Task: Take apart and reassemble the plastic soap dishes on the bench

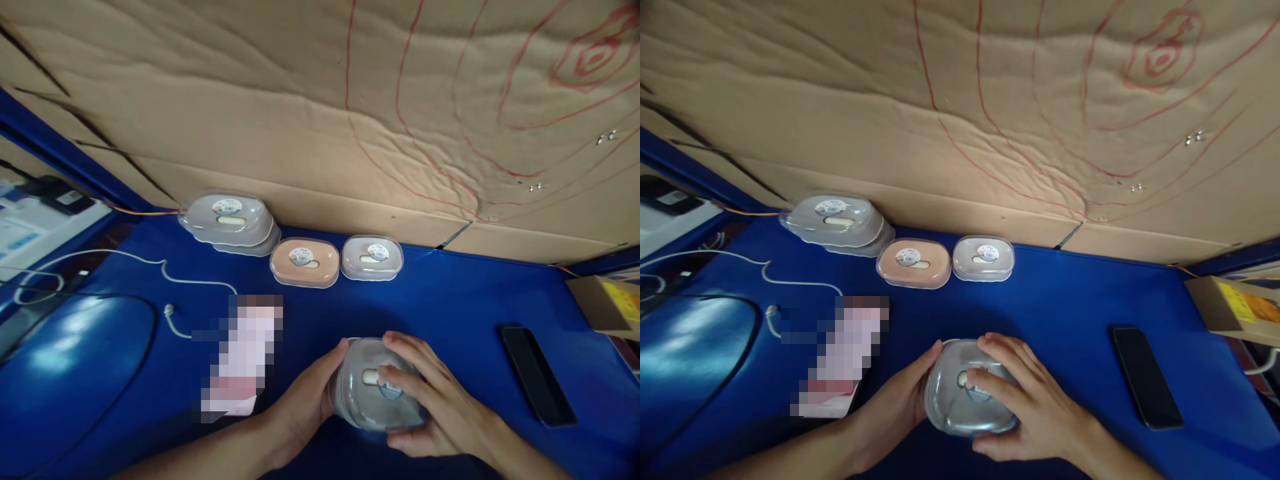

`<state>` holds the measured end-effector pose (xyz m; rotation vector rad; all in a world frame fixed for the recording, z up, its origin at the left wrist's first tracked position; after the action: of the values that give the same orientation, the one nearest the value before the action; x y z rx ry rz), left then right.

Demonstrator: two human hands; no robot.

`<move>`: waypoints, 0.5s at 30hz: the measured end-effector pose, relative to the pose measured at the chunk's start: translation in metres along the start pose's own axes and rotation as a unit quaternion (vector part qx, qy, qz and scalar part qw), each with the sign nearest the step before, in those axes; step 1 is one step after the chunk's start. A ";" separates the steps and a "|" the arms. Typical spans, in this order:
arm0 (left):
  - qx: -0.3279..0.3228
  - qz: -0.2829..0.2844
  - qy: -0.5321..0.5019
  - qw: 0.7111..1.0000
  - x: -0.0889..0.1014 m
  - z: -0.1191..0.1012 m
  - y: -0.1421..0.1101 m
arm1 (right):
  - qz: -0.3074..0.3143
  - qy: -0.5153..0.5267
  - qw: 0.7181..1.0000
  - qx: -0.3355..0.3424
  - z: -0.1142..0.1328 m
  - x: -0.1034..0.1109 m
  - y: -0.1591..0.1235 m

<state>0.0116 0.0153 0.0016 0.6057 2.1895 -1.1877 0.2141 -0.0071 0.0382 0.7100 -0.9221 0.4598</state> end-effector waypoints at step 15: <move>-0.051 0.031 0.035 0.998 0.002 0.002 0.001 | -0.002 0.013 1.000 -0.005 -0.005 -0.004 -0.006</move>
<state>0.0113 0.0142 -0.0012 0.6757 2.2569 -1.0303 0.2183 -0.0076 0.0308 0.6948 -0.8979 0.4592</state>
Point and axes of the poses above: each hand's wrist, its own y-axis towards the middle knuckle, its own x-axis out of the back of the hand, z = x × y, the point moved 4 cm from there along y, towards the middle knuckle
